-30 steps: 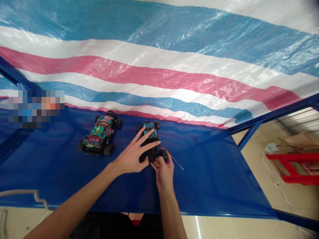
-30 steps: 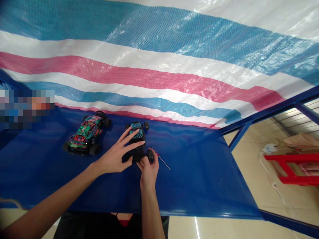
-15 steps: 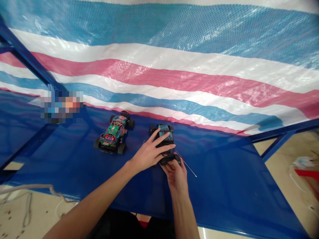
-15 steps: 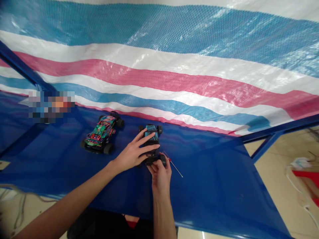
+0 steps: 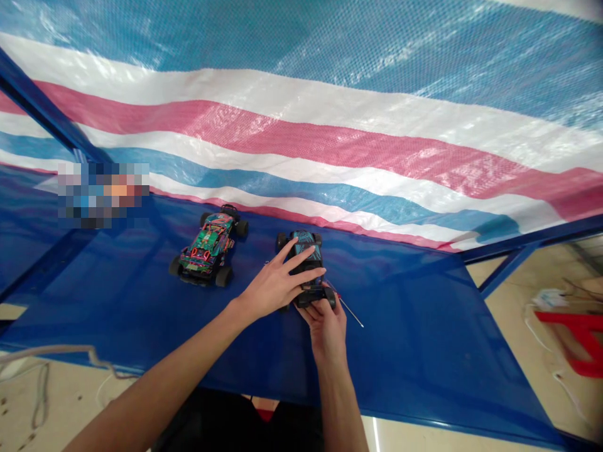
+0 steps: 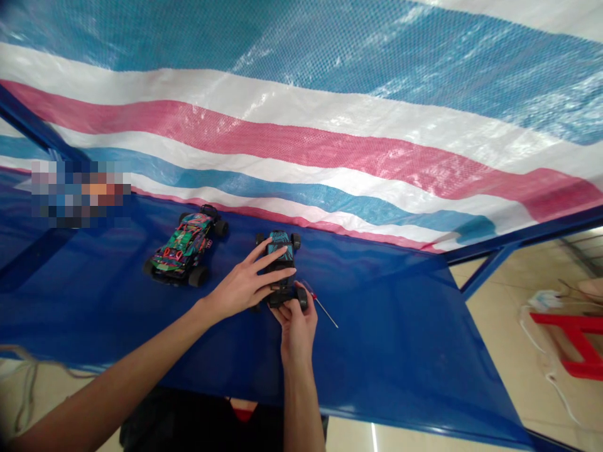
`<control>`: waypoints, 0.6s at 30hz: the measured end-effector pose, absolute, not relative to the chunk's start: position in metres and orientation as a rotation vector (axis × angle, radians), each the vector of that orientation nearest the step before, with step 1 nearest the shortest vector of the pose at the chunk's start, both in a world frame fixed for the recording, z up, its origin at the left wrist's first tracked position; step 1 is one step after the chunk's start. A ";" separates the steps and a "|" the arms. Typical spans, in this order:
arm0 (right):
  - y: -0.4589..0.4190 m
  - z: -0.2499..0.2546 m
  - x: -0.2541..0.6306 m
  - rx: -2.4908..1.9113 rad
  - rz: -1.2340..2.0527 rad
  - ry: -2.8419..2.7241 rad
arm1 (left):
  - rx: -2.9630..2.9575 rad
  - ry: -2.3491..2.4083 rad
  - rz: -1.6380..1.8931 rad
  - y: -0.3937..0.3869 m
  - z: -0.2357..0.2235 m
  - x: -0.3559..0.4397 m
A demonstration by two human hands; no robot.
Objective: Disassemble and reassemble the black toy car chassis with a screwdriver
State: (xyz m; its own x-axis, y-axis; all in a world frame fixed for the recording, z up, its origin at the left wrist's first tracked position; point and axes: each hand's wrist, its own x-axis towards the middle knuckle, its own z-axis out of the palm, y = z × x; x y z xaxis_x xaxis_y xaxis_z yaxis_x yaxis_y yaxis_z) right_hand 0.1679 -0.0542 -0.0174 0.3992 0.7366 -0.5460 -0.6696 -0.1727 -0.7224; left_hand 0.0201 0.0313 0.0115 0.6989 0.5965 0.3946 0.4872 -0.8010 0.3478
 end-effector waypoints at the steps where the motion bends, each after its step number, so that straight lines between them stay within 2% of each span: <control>1: -0.053 -0.019 0.168 -1.227 1.239 -0.065 | 2.700 0.875 0.717 0.031 0.012 0.020; 18: -0.047 -0.019 0.167 -1.264 1.243 -0.015 | 2.708 0.877 0.712 0.031 0.008 0.021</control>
State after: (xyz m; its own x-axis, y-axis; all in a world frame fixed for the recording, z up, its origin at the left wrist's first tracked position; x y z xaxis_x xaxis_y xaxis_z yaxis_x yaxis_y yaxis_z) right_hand 0.1673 -0.0473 -0.0193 0.4096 0.6940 -0.5921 -0.6795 -0.2010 -0.7056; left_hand 0.0209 0.0315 0.0082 0.7069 0.5956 0.3815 0.4956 -0.8019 0.3337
